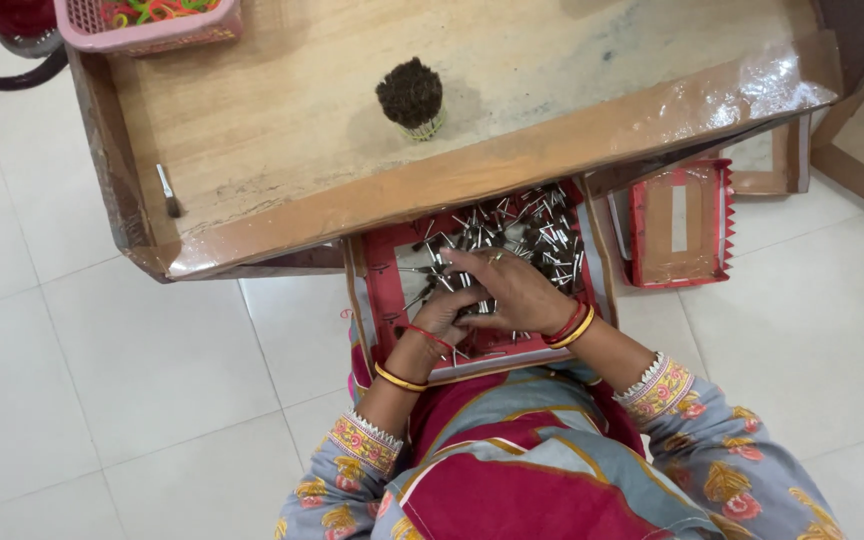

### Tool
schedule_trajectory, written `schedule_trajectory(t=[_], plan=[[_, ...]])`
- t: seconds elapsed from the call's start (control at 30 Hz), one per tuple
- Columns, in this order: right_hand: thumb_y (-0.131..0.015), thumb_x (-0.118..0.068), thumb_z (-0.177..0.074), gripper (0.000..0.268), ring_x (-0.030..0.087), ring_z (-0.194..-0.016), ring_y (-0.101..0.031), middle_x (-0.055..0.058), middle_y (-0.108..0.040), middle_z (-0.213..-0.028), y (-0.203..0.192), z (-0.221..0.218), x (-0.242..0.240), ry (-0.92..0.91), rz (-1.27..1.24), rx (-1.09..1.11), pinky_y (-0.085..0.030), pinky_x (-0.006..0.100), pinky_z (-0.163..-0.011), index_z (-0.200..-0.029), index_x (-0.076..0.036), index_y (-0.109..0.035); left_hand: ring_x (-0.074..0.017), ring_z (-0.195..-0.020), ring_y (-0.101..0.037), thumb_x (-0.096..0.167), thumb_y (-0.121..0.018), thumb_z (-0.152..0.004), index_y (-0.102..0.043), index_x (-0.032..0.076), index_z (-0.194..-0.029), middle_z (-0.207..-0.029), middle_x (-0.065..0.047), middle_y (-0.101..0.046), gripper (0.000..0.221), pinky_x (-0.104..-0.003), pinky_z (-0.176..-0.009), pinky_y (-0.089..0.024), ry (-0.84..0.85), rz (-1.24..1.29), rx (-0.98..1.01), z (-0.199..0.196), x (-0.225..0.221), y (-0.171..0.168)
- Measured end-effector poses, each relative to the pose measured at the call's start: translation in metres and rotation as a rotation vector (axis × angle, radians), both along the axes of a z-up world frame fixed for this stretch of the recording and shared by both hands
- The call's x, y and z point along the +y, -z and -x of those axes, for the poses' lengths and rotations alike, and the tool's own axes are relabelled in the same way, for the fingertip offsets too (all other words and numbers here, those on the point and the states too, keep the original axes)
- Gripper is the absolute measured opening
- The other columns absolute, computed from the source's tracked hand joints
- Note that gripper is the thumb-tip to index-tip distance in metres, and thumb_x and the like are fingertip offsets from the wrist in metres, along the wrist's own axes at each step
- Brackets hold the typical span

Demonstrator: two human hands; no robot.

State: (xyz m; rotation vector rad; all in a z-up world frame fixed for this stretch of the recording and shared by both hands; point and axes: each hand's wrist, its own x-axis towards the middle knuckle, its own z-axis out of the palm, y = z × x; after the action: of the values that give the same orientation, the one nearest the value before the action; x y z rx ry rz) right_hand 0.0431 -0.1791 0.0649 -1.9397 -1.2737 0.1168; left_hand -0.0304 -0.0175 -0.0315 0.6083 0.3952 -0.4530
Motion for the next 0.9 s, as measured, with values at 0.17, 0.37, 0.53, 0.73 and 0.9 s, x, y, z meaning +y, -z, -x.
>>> schedule_trajectory(t=[0.17, 0.37, 0.53, 0.73, 0.9], plan=[[-0.090, -0.044, -0.074, 0.106, 0.036, -0.117, -0.064, 0.016, -0.065, -0.133, -0.020, 0.004, 0.000, -0.055, 0.152, 0.092, -0.051, 0.047, -0.101, -0.158, -0.014, -0.033, -0.0301, -0.114, -0.067, 0.002, -0.075, -0.079, -0.057, 0.002, -0.137, -0.123, -0.012, -0.069, 0.061, -0.043, -0.092, -0.056, 0.142, -0.436, -0.179, 0.007, 0.006, -0.009], [-0.082, -0.029, -0.083, 0.083, 0.035, -0.121, -0.064, 0.016, -0.065, -0.133, -0.032, -0.005, -0.011, 0.150, -0.098, 0.095, -0.051, 0.045, -0.104, -0.152, -0.009, -0.042, -0.0412, -0.097, -0.066, 0.015, -0.077, -0.081, -0.059, 0.003, -0.137, -0.107, -0.020, -0.069, 0.060, -0.050, -0.081, -0.055, 0.659, -1.819, -0.837, -0.027, 0.045, -0.036], [-0.076, -0.015, -0.093, 0.056, 0.031, -0.122, -0.068, 0.014, -0.070, -0.131, -0.021, -0.005, -0.009, 0.303, -0.134, 0.105, -0.054, 0.041, -0.104, -0.145, -0.011, -0.055, -0.0368, -0.104, -0.069, 0.015, -0.067, -0.079, -0.069, 0.003, -0.108, -0.114, -0.021, -0.071, 0.031, -0.047, -0.083, -0.056, 0.446, -2.144, -1.345, -0.039, 0.049, 0.016], [-0.086, -0.034, -0.077, 0.081, 0.039, -0.127, -0.059, 0.018, -0.061, -0.137, -0.048, -0.006, 0.007, 0.118, -0.197, -0.199, -0.047, 0.046, -0.109, -0.144, -0.013, -0.047, -0.0409, -0.098, -0.067, 0.010, -0.081, -0.069, -0.073, 0.001, -0.110, -0.111, -0.023, -0.070, 0.043, -0.050, -0.082, -0.058, 0.295, -1.523, -0.878, -0.057, 0.037, -0.028], [-0.090, -0.047, -0.074, 0.118, 0.038, -0.123, -0.061, 0.015, -0.062, -0.141, -0.004, -0.007, 0.010, -0.094, 0.092, 0.156, -0.049, 0.049, -0.103, -0.161, -0.012, -0.019, -0.0228, -0.107, -0.072, 0.007, -0.070, -0.091, -0.065, 0.006, -0.129, -0.125, -0.014, -0.071, 0.038, -0.037, -0.083, -0.060, 0.050, -0.213, 0.076, -0.018, 0.011, -0.036]])
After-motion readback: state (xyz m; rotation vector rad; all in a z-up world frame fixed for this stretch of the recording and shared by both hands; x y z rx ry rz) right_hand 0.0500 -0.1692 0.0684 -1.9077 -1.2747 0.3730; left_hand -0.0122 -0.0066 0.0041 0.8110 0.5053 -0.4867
